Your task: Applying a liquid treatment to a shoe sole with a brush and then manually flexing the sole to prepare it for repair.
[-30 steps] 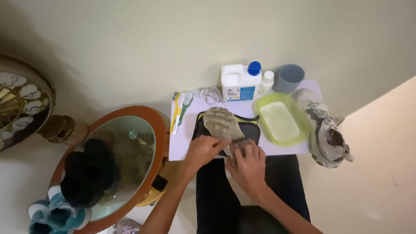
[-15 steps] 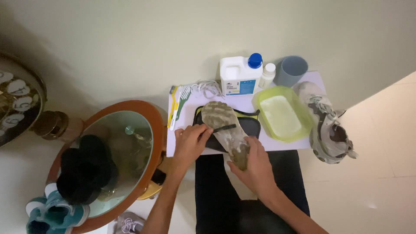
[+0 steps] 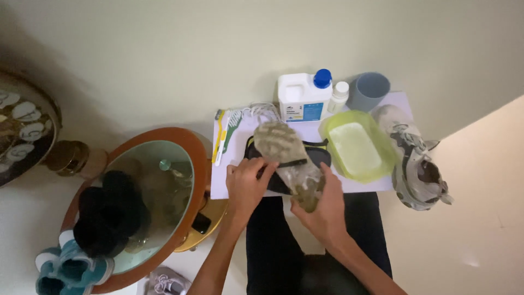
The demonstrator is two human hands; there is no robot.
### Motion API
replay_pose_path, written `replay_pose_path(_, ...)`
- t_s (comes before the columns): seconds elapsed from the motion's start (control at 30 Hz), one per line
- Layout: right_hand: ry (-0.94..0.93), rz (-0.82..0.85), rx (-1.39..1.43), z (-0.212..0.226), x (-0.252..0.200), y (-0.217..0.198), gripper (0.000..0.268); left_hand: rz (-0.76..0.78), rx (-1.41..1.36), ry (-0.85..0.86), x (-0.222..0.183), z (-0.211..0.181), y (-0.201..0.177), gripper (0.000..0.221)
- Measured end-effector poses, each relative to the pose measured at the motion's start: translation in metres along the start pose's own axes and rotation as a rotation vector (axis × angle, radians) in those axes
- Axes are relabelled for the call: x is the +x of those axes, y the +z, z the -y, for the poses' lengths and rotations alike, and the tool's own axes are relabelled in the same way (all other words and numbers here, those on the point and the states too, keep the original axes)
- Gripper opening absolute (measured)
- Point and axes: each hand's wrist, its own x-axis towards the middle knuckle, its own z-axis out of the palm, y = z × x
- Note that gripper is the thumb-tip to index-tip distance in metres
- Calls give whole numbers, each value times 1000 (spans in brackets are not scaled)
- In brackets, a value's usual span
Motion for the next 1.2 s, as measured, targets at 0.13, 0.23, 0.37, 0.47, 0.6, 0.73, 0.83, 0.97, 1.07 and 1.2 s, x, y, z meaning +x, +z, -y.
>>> replay_pose_path(0.13, 111, 8, 90, 24, 15, -12, 104, -70, -55, -193, 14, -7, -20, 37)
replay_pose_path(0.23, 13, -48, 162, 12, 20, 9, 117, -118, -41, -163, 20, -10, -21, 35)
replay_pose_path(0.37, -146, -106, -152, 6, 15, 31, 108, -93, 1, -115, 8, -5, -6, 42)
replay_pose_path(0.47, -206, -137, -310, 5, 12, 34, 106, -69, 69, -27, 8, 1, -6, 38)
replay_pose_path(0.6, -179, -90, -294, 15, 18, 27, 98, -139, 76, -149, 19, 30, -22, 37)
replay_pose_path(0.73, -118, 32, -153, 33, 28, 19, 94, -107, 109, 3, 2, 27, 5, 33)
replay_pose_path(0.83, -97, 44, -240, 30, 25, 23, 99, -97, 18, -103, -1, 30, 1, 38)
replay_pose_path(0.97, -2, 147, -153, 28, 26, 25, 102, -111, 41, -91, -3, 19, 4, 41)
replay_pose_path(1.07, -36, 85, -141, 19, 21, 26, 99, -52, -23, -52, -1, 23, -5, 39)
replay_pose_path(1.2, -45, 2, -113, 19, 15, 23, 96, -153, 42, -184, 8, 19, -21, 44)
